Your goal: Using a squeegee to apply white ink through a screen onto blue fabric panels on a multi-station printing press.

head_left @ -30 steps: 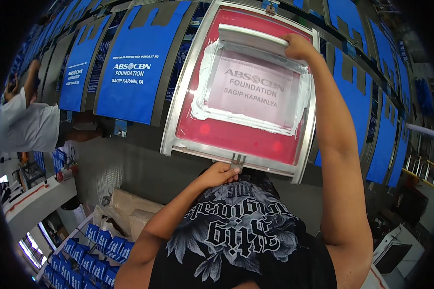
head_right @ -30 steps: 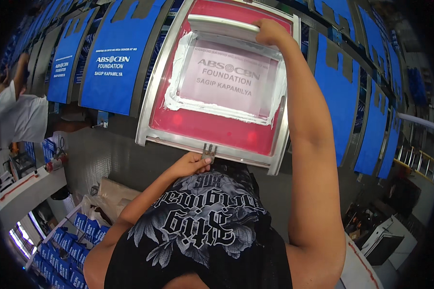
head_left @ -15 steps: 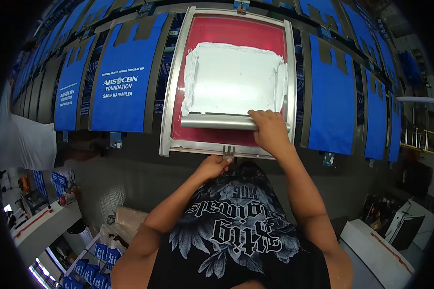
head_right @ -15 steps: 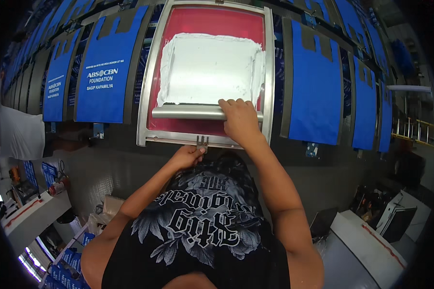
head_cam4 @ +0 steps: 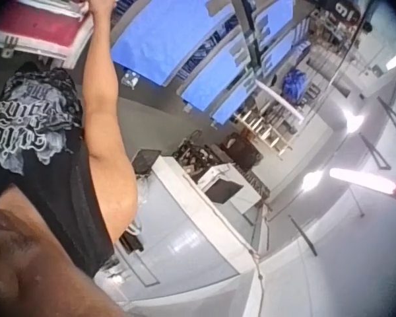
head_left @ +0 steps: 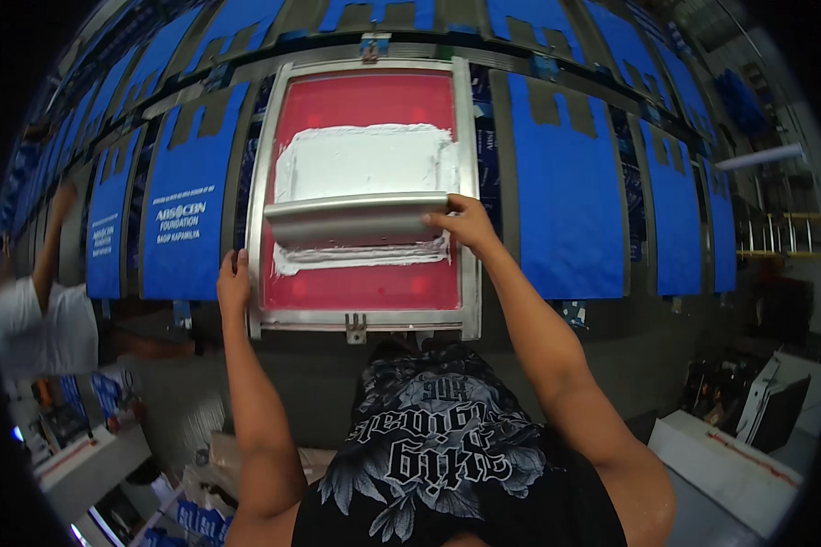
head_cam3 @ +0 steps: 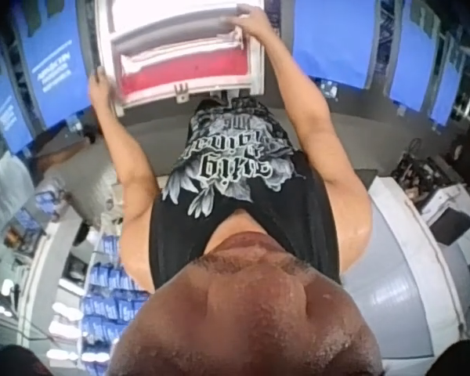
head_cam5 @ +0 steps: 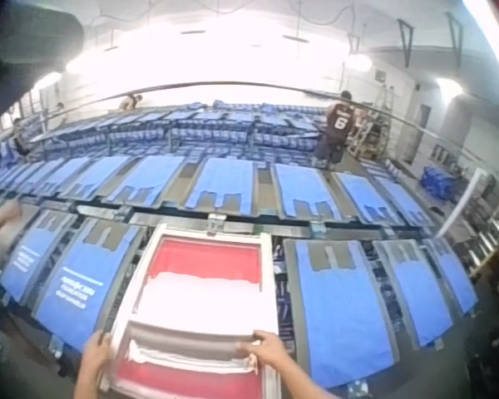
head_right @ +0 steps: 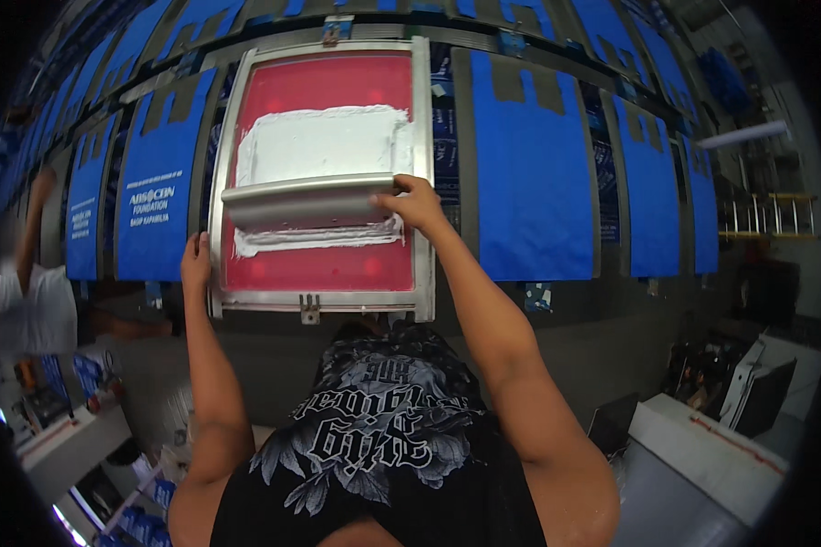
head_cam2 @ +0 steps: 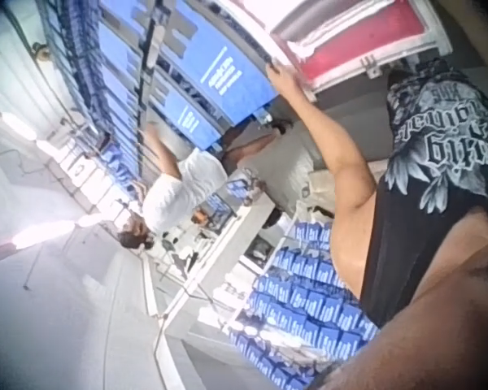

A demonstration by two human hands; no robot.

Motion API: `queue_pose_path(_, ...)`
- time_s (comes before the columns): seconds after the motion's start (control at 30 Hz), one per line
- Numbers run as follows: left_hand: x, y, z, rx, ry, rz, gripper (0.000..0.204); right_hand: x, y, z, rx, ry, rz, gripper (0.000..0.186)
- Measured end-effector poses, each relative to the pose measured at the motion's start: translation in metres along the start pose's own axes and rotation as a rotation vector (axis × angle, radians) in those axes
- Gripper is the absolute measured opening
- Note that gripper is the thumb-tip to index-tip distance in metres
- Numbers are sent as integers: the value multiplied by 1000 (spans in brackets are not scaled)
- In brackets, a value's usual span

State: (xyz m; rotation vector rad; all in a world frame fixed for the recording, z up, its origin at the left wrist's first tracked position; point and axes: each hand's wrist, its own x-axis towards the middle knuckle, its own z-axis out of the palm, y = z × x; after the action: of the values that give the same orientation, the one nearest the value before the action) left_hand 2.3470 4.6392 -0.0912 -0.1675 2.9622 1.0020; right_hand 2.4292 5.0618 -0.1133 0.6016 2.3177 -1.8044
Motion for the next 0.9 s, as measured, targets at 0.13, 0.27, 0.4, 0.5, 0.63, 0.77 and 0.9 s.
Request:
queue_pose_path(0.13, 3, -15, 21, -204, -138, -2, 47, 11, 14, 2, 111, 66, 12, 37)
queue_pose_path(0.27, -62, 51, 25, -259, -235, -98, 50, -38, 6, -81, 205, 76, 6, 37)
queue_pose_path(0.4, -114, 110, 116, -357, -291, -74, 50, -87, 23, -196, 186, 185, 58, 39)
queue_pose_path(0.5, -153, 178, 178, -484, -350, 12, 48, -114, 59, -282, 166, 235, 30, 38)
queue_pose_path(0.63, -193, 237, 223, -451, -351, 5, 45, -127, 98, -354, 204, 230, 61, 36)
queue_pose_path(0.77, -220, 260, 250, -468, -295, -65, 43, -108, 127, -396, 187, 162, 31, 38)
queue_pose_path(0.9, -222, 265, 262, -335, -235, -2, 43, -92, 136, -413, 108, 175, 31, 42)
